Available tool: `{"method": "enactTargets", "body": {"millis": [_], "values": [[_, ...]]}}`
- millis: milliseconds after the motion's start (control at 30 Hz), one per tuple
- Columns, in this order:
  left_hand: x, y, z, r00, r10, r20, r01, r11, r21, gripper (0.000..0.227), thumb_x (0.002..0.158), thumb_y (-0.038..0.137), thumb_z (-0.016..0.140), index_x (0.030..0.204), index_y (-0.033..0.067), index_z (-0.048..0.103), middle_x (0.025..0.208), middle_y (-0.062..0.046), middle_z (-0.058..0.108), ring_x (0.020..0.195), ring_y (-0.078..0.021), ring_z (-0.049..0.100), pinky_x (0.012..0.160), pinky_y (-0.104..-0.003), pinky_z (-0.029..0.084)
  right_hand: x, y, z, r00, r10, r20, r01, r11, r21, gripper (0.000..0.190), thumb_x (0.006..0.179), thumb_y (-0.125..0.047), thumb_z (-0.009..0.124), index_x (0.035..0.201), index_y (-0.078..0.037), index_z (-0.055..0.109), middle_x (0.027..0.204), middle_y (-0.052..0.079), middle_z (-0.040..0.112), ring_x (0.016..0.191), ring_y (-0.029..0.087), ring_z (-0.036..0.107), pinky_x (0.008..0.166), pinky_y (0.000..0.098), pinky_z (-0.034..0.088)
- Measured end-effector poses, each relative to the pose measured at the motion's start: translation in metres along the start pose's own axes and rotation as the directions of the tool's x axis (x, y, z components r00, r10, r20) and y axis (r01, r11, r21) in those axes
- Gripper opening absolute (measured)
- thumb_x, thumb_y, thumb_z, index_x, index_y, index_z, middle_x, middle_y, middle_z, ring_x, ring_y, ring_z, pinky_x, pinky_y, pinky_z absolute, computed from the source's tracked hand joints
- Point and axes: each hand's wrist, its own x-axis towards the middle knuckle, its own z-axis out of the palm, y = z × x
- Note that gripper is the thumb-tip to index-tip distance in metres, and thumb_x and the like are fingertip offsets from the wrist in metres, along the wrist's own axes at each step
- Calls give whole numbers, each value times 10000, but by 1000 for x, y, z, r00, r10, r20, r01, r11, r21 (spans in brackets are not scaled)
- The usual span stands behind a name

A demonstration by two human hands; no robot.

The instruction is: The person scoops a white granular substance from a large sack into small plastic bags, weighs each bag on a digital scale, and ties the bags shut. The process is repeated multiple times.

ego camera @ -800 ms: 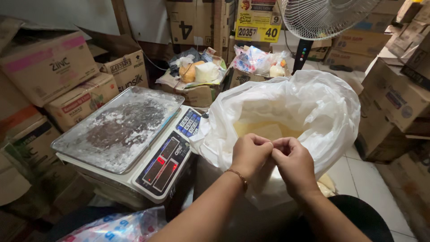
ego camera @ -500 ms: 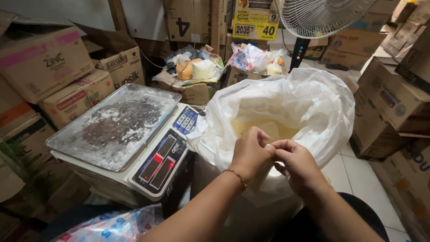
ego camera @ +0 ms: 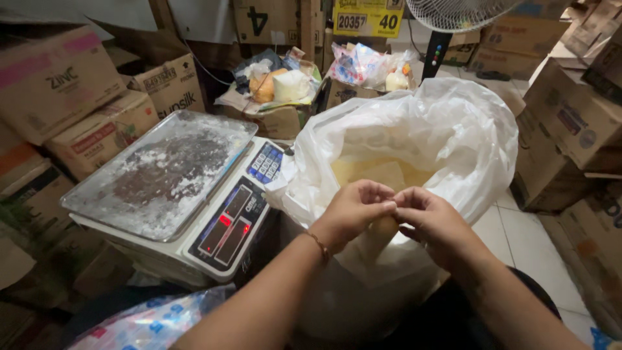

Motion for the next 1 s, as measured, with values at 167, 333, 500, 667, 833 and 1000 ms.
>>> {"method": "enactTargets", "body": {"millis": [167, 333, 500, 667, 833, 1000], "values": [[4, -1, 14, 978, 20, -206, -21, 1000, -1, 376, 866, 108, 740, 1185, -47, 616, 1011, -86, 716, 905, -134, 695, 806, -269, 575, -9, 0, 28, 941, -281, -191, 257, 956, -141, 157, 905, -128, 682, 1024, -26, 674, 897, 55, 710, 800, 147, 654, 715, 294, 532], [-14, 19, 27, 923, -24, -384, 50, 997, 58, 447, 805, 96, 723, 1218, -22, 597, 939, -76, 701, 824, -134, 672, 744, -272, 560, -32, -8, 45, 850, -438, -293, 255, 828, -499, 174, 877, -157, 712, 980, -19, 690, 852, 45, 740, 788, 122, 691, 727, 271, 544], [-24, 37, 31, 908, -17, -418, 83, 987, 139, 523, 772, 87, 701, 1271, 31, 555, 916, -67, 700, 830, -142, 671, 747, -270, 560, -21, -27, 35, 954, -283, -101, 243, 924, -294, 160, 855, -132, 730, 915, 15, 708, 817, 75, 716, 732, 144, 654, 686, 323, 536], [-17, 32, 31, 949, 109, -296, -23, 960, 278, 325, 837, 132, 638, 1142, 21, 662, 981, -87, 736, 884, -130, 693, 788, -274, 560, -23, -32, 30, 866, -497, -47, 325, 632, -703, 147, 793, -119, 737, 864, -10, 667, 718, 71, 679, 639, 131, 628, 631, 308, 525], [-9, 24, 20, 978, 207, -24, -153, 792, 592, 283, 900, 187, 542, 906, -4, 750, 759, -160, 713, 678, -237, 685, 686, -341, 562, -32, -32, 30, 806, -579, -127, 358, 646, -674, 134, 799, -123, 721, 806, -17, 639, 671, 45, 651, 607, 108, 618, 594, 287, 522], [-5, 10, 14, 969, 243, 50, -224, 769, 598, 300, 906, 220, 539, 846, 28, 760, 737, -165, 695, 684, -290, 685, 720, -374, 570, -23, -26, 21, 867, -461, -192, 319, 807, -497, 113, 811, -78, 719, 801, -12, 628, 701, 44, 629, 648, 119, 578, 599, 290, 511]]}}
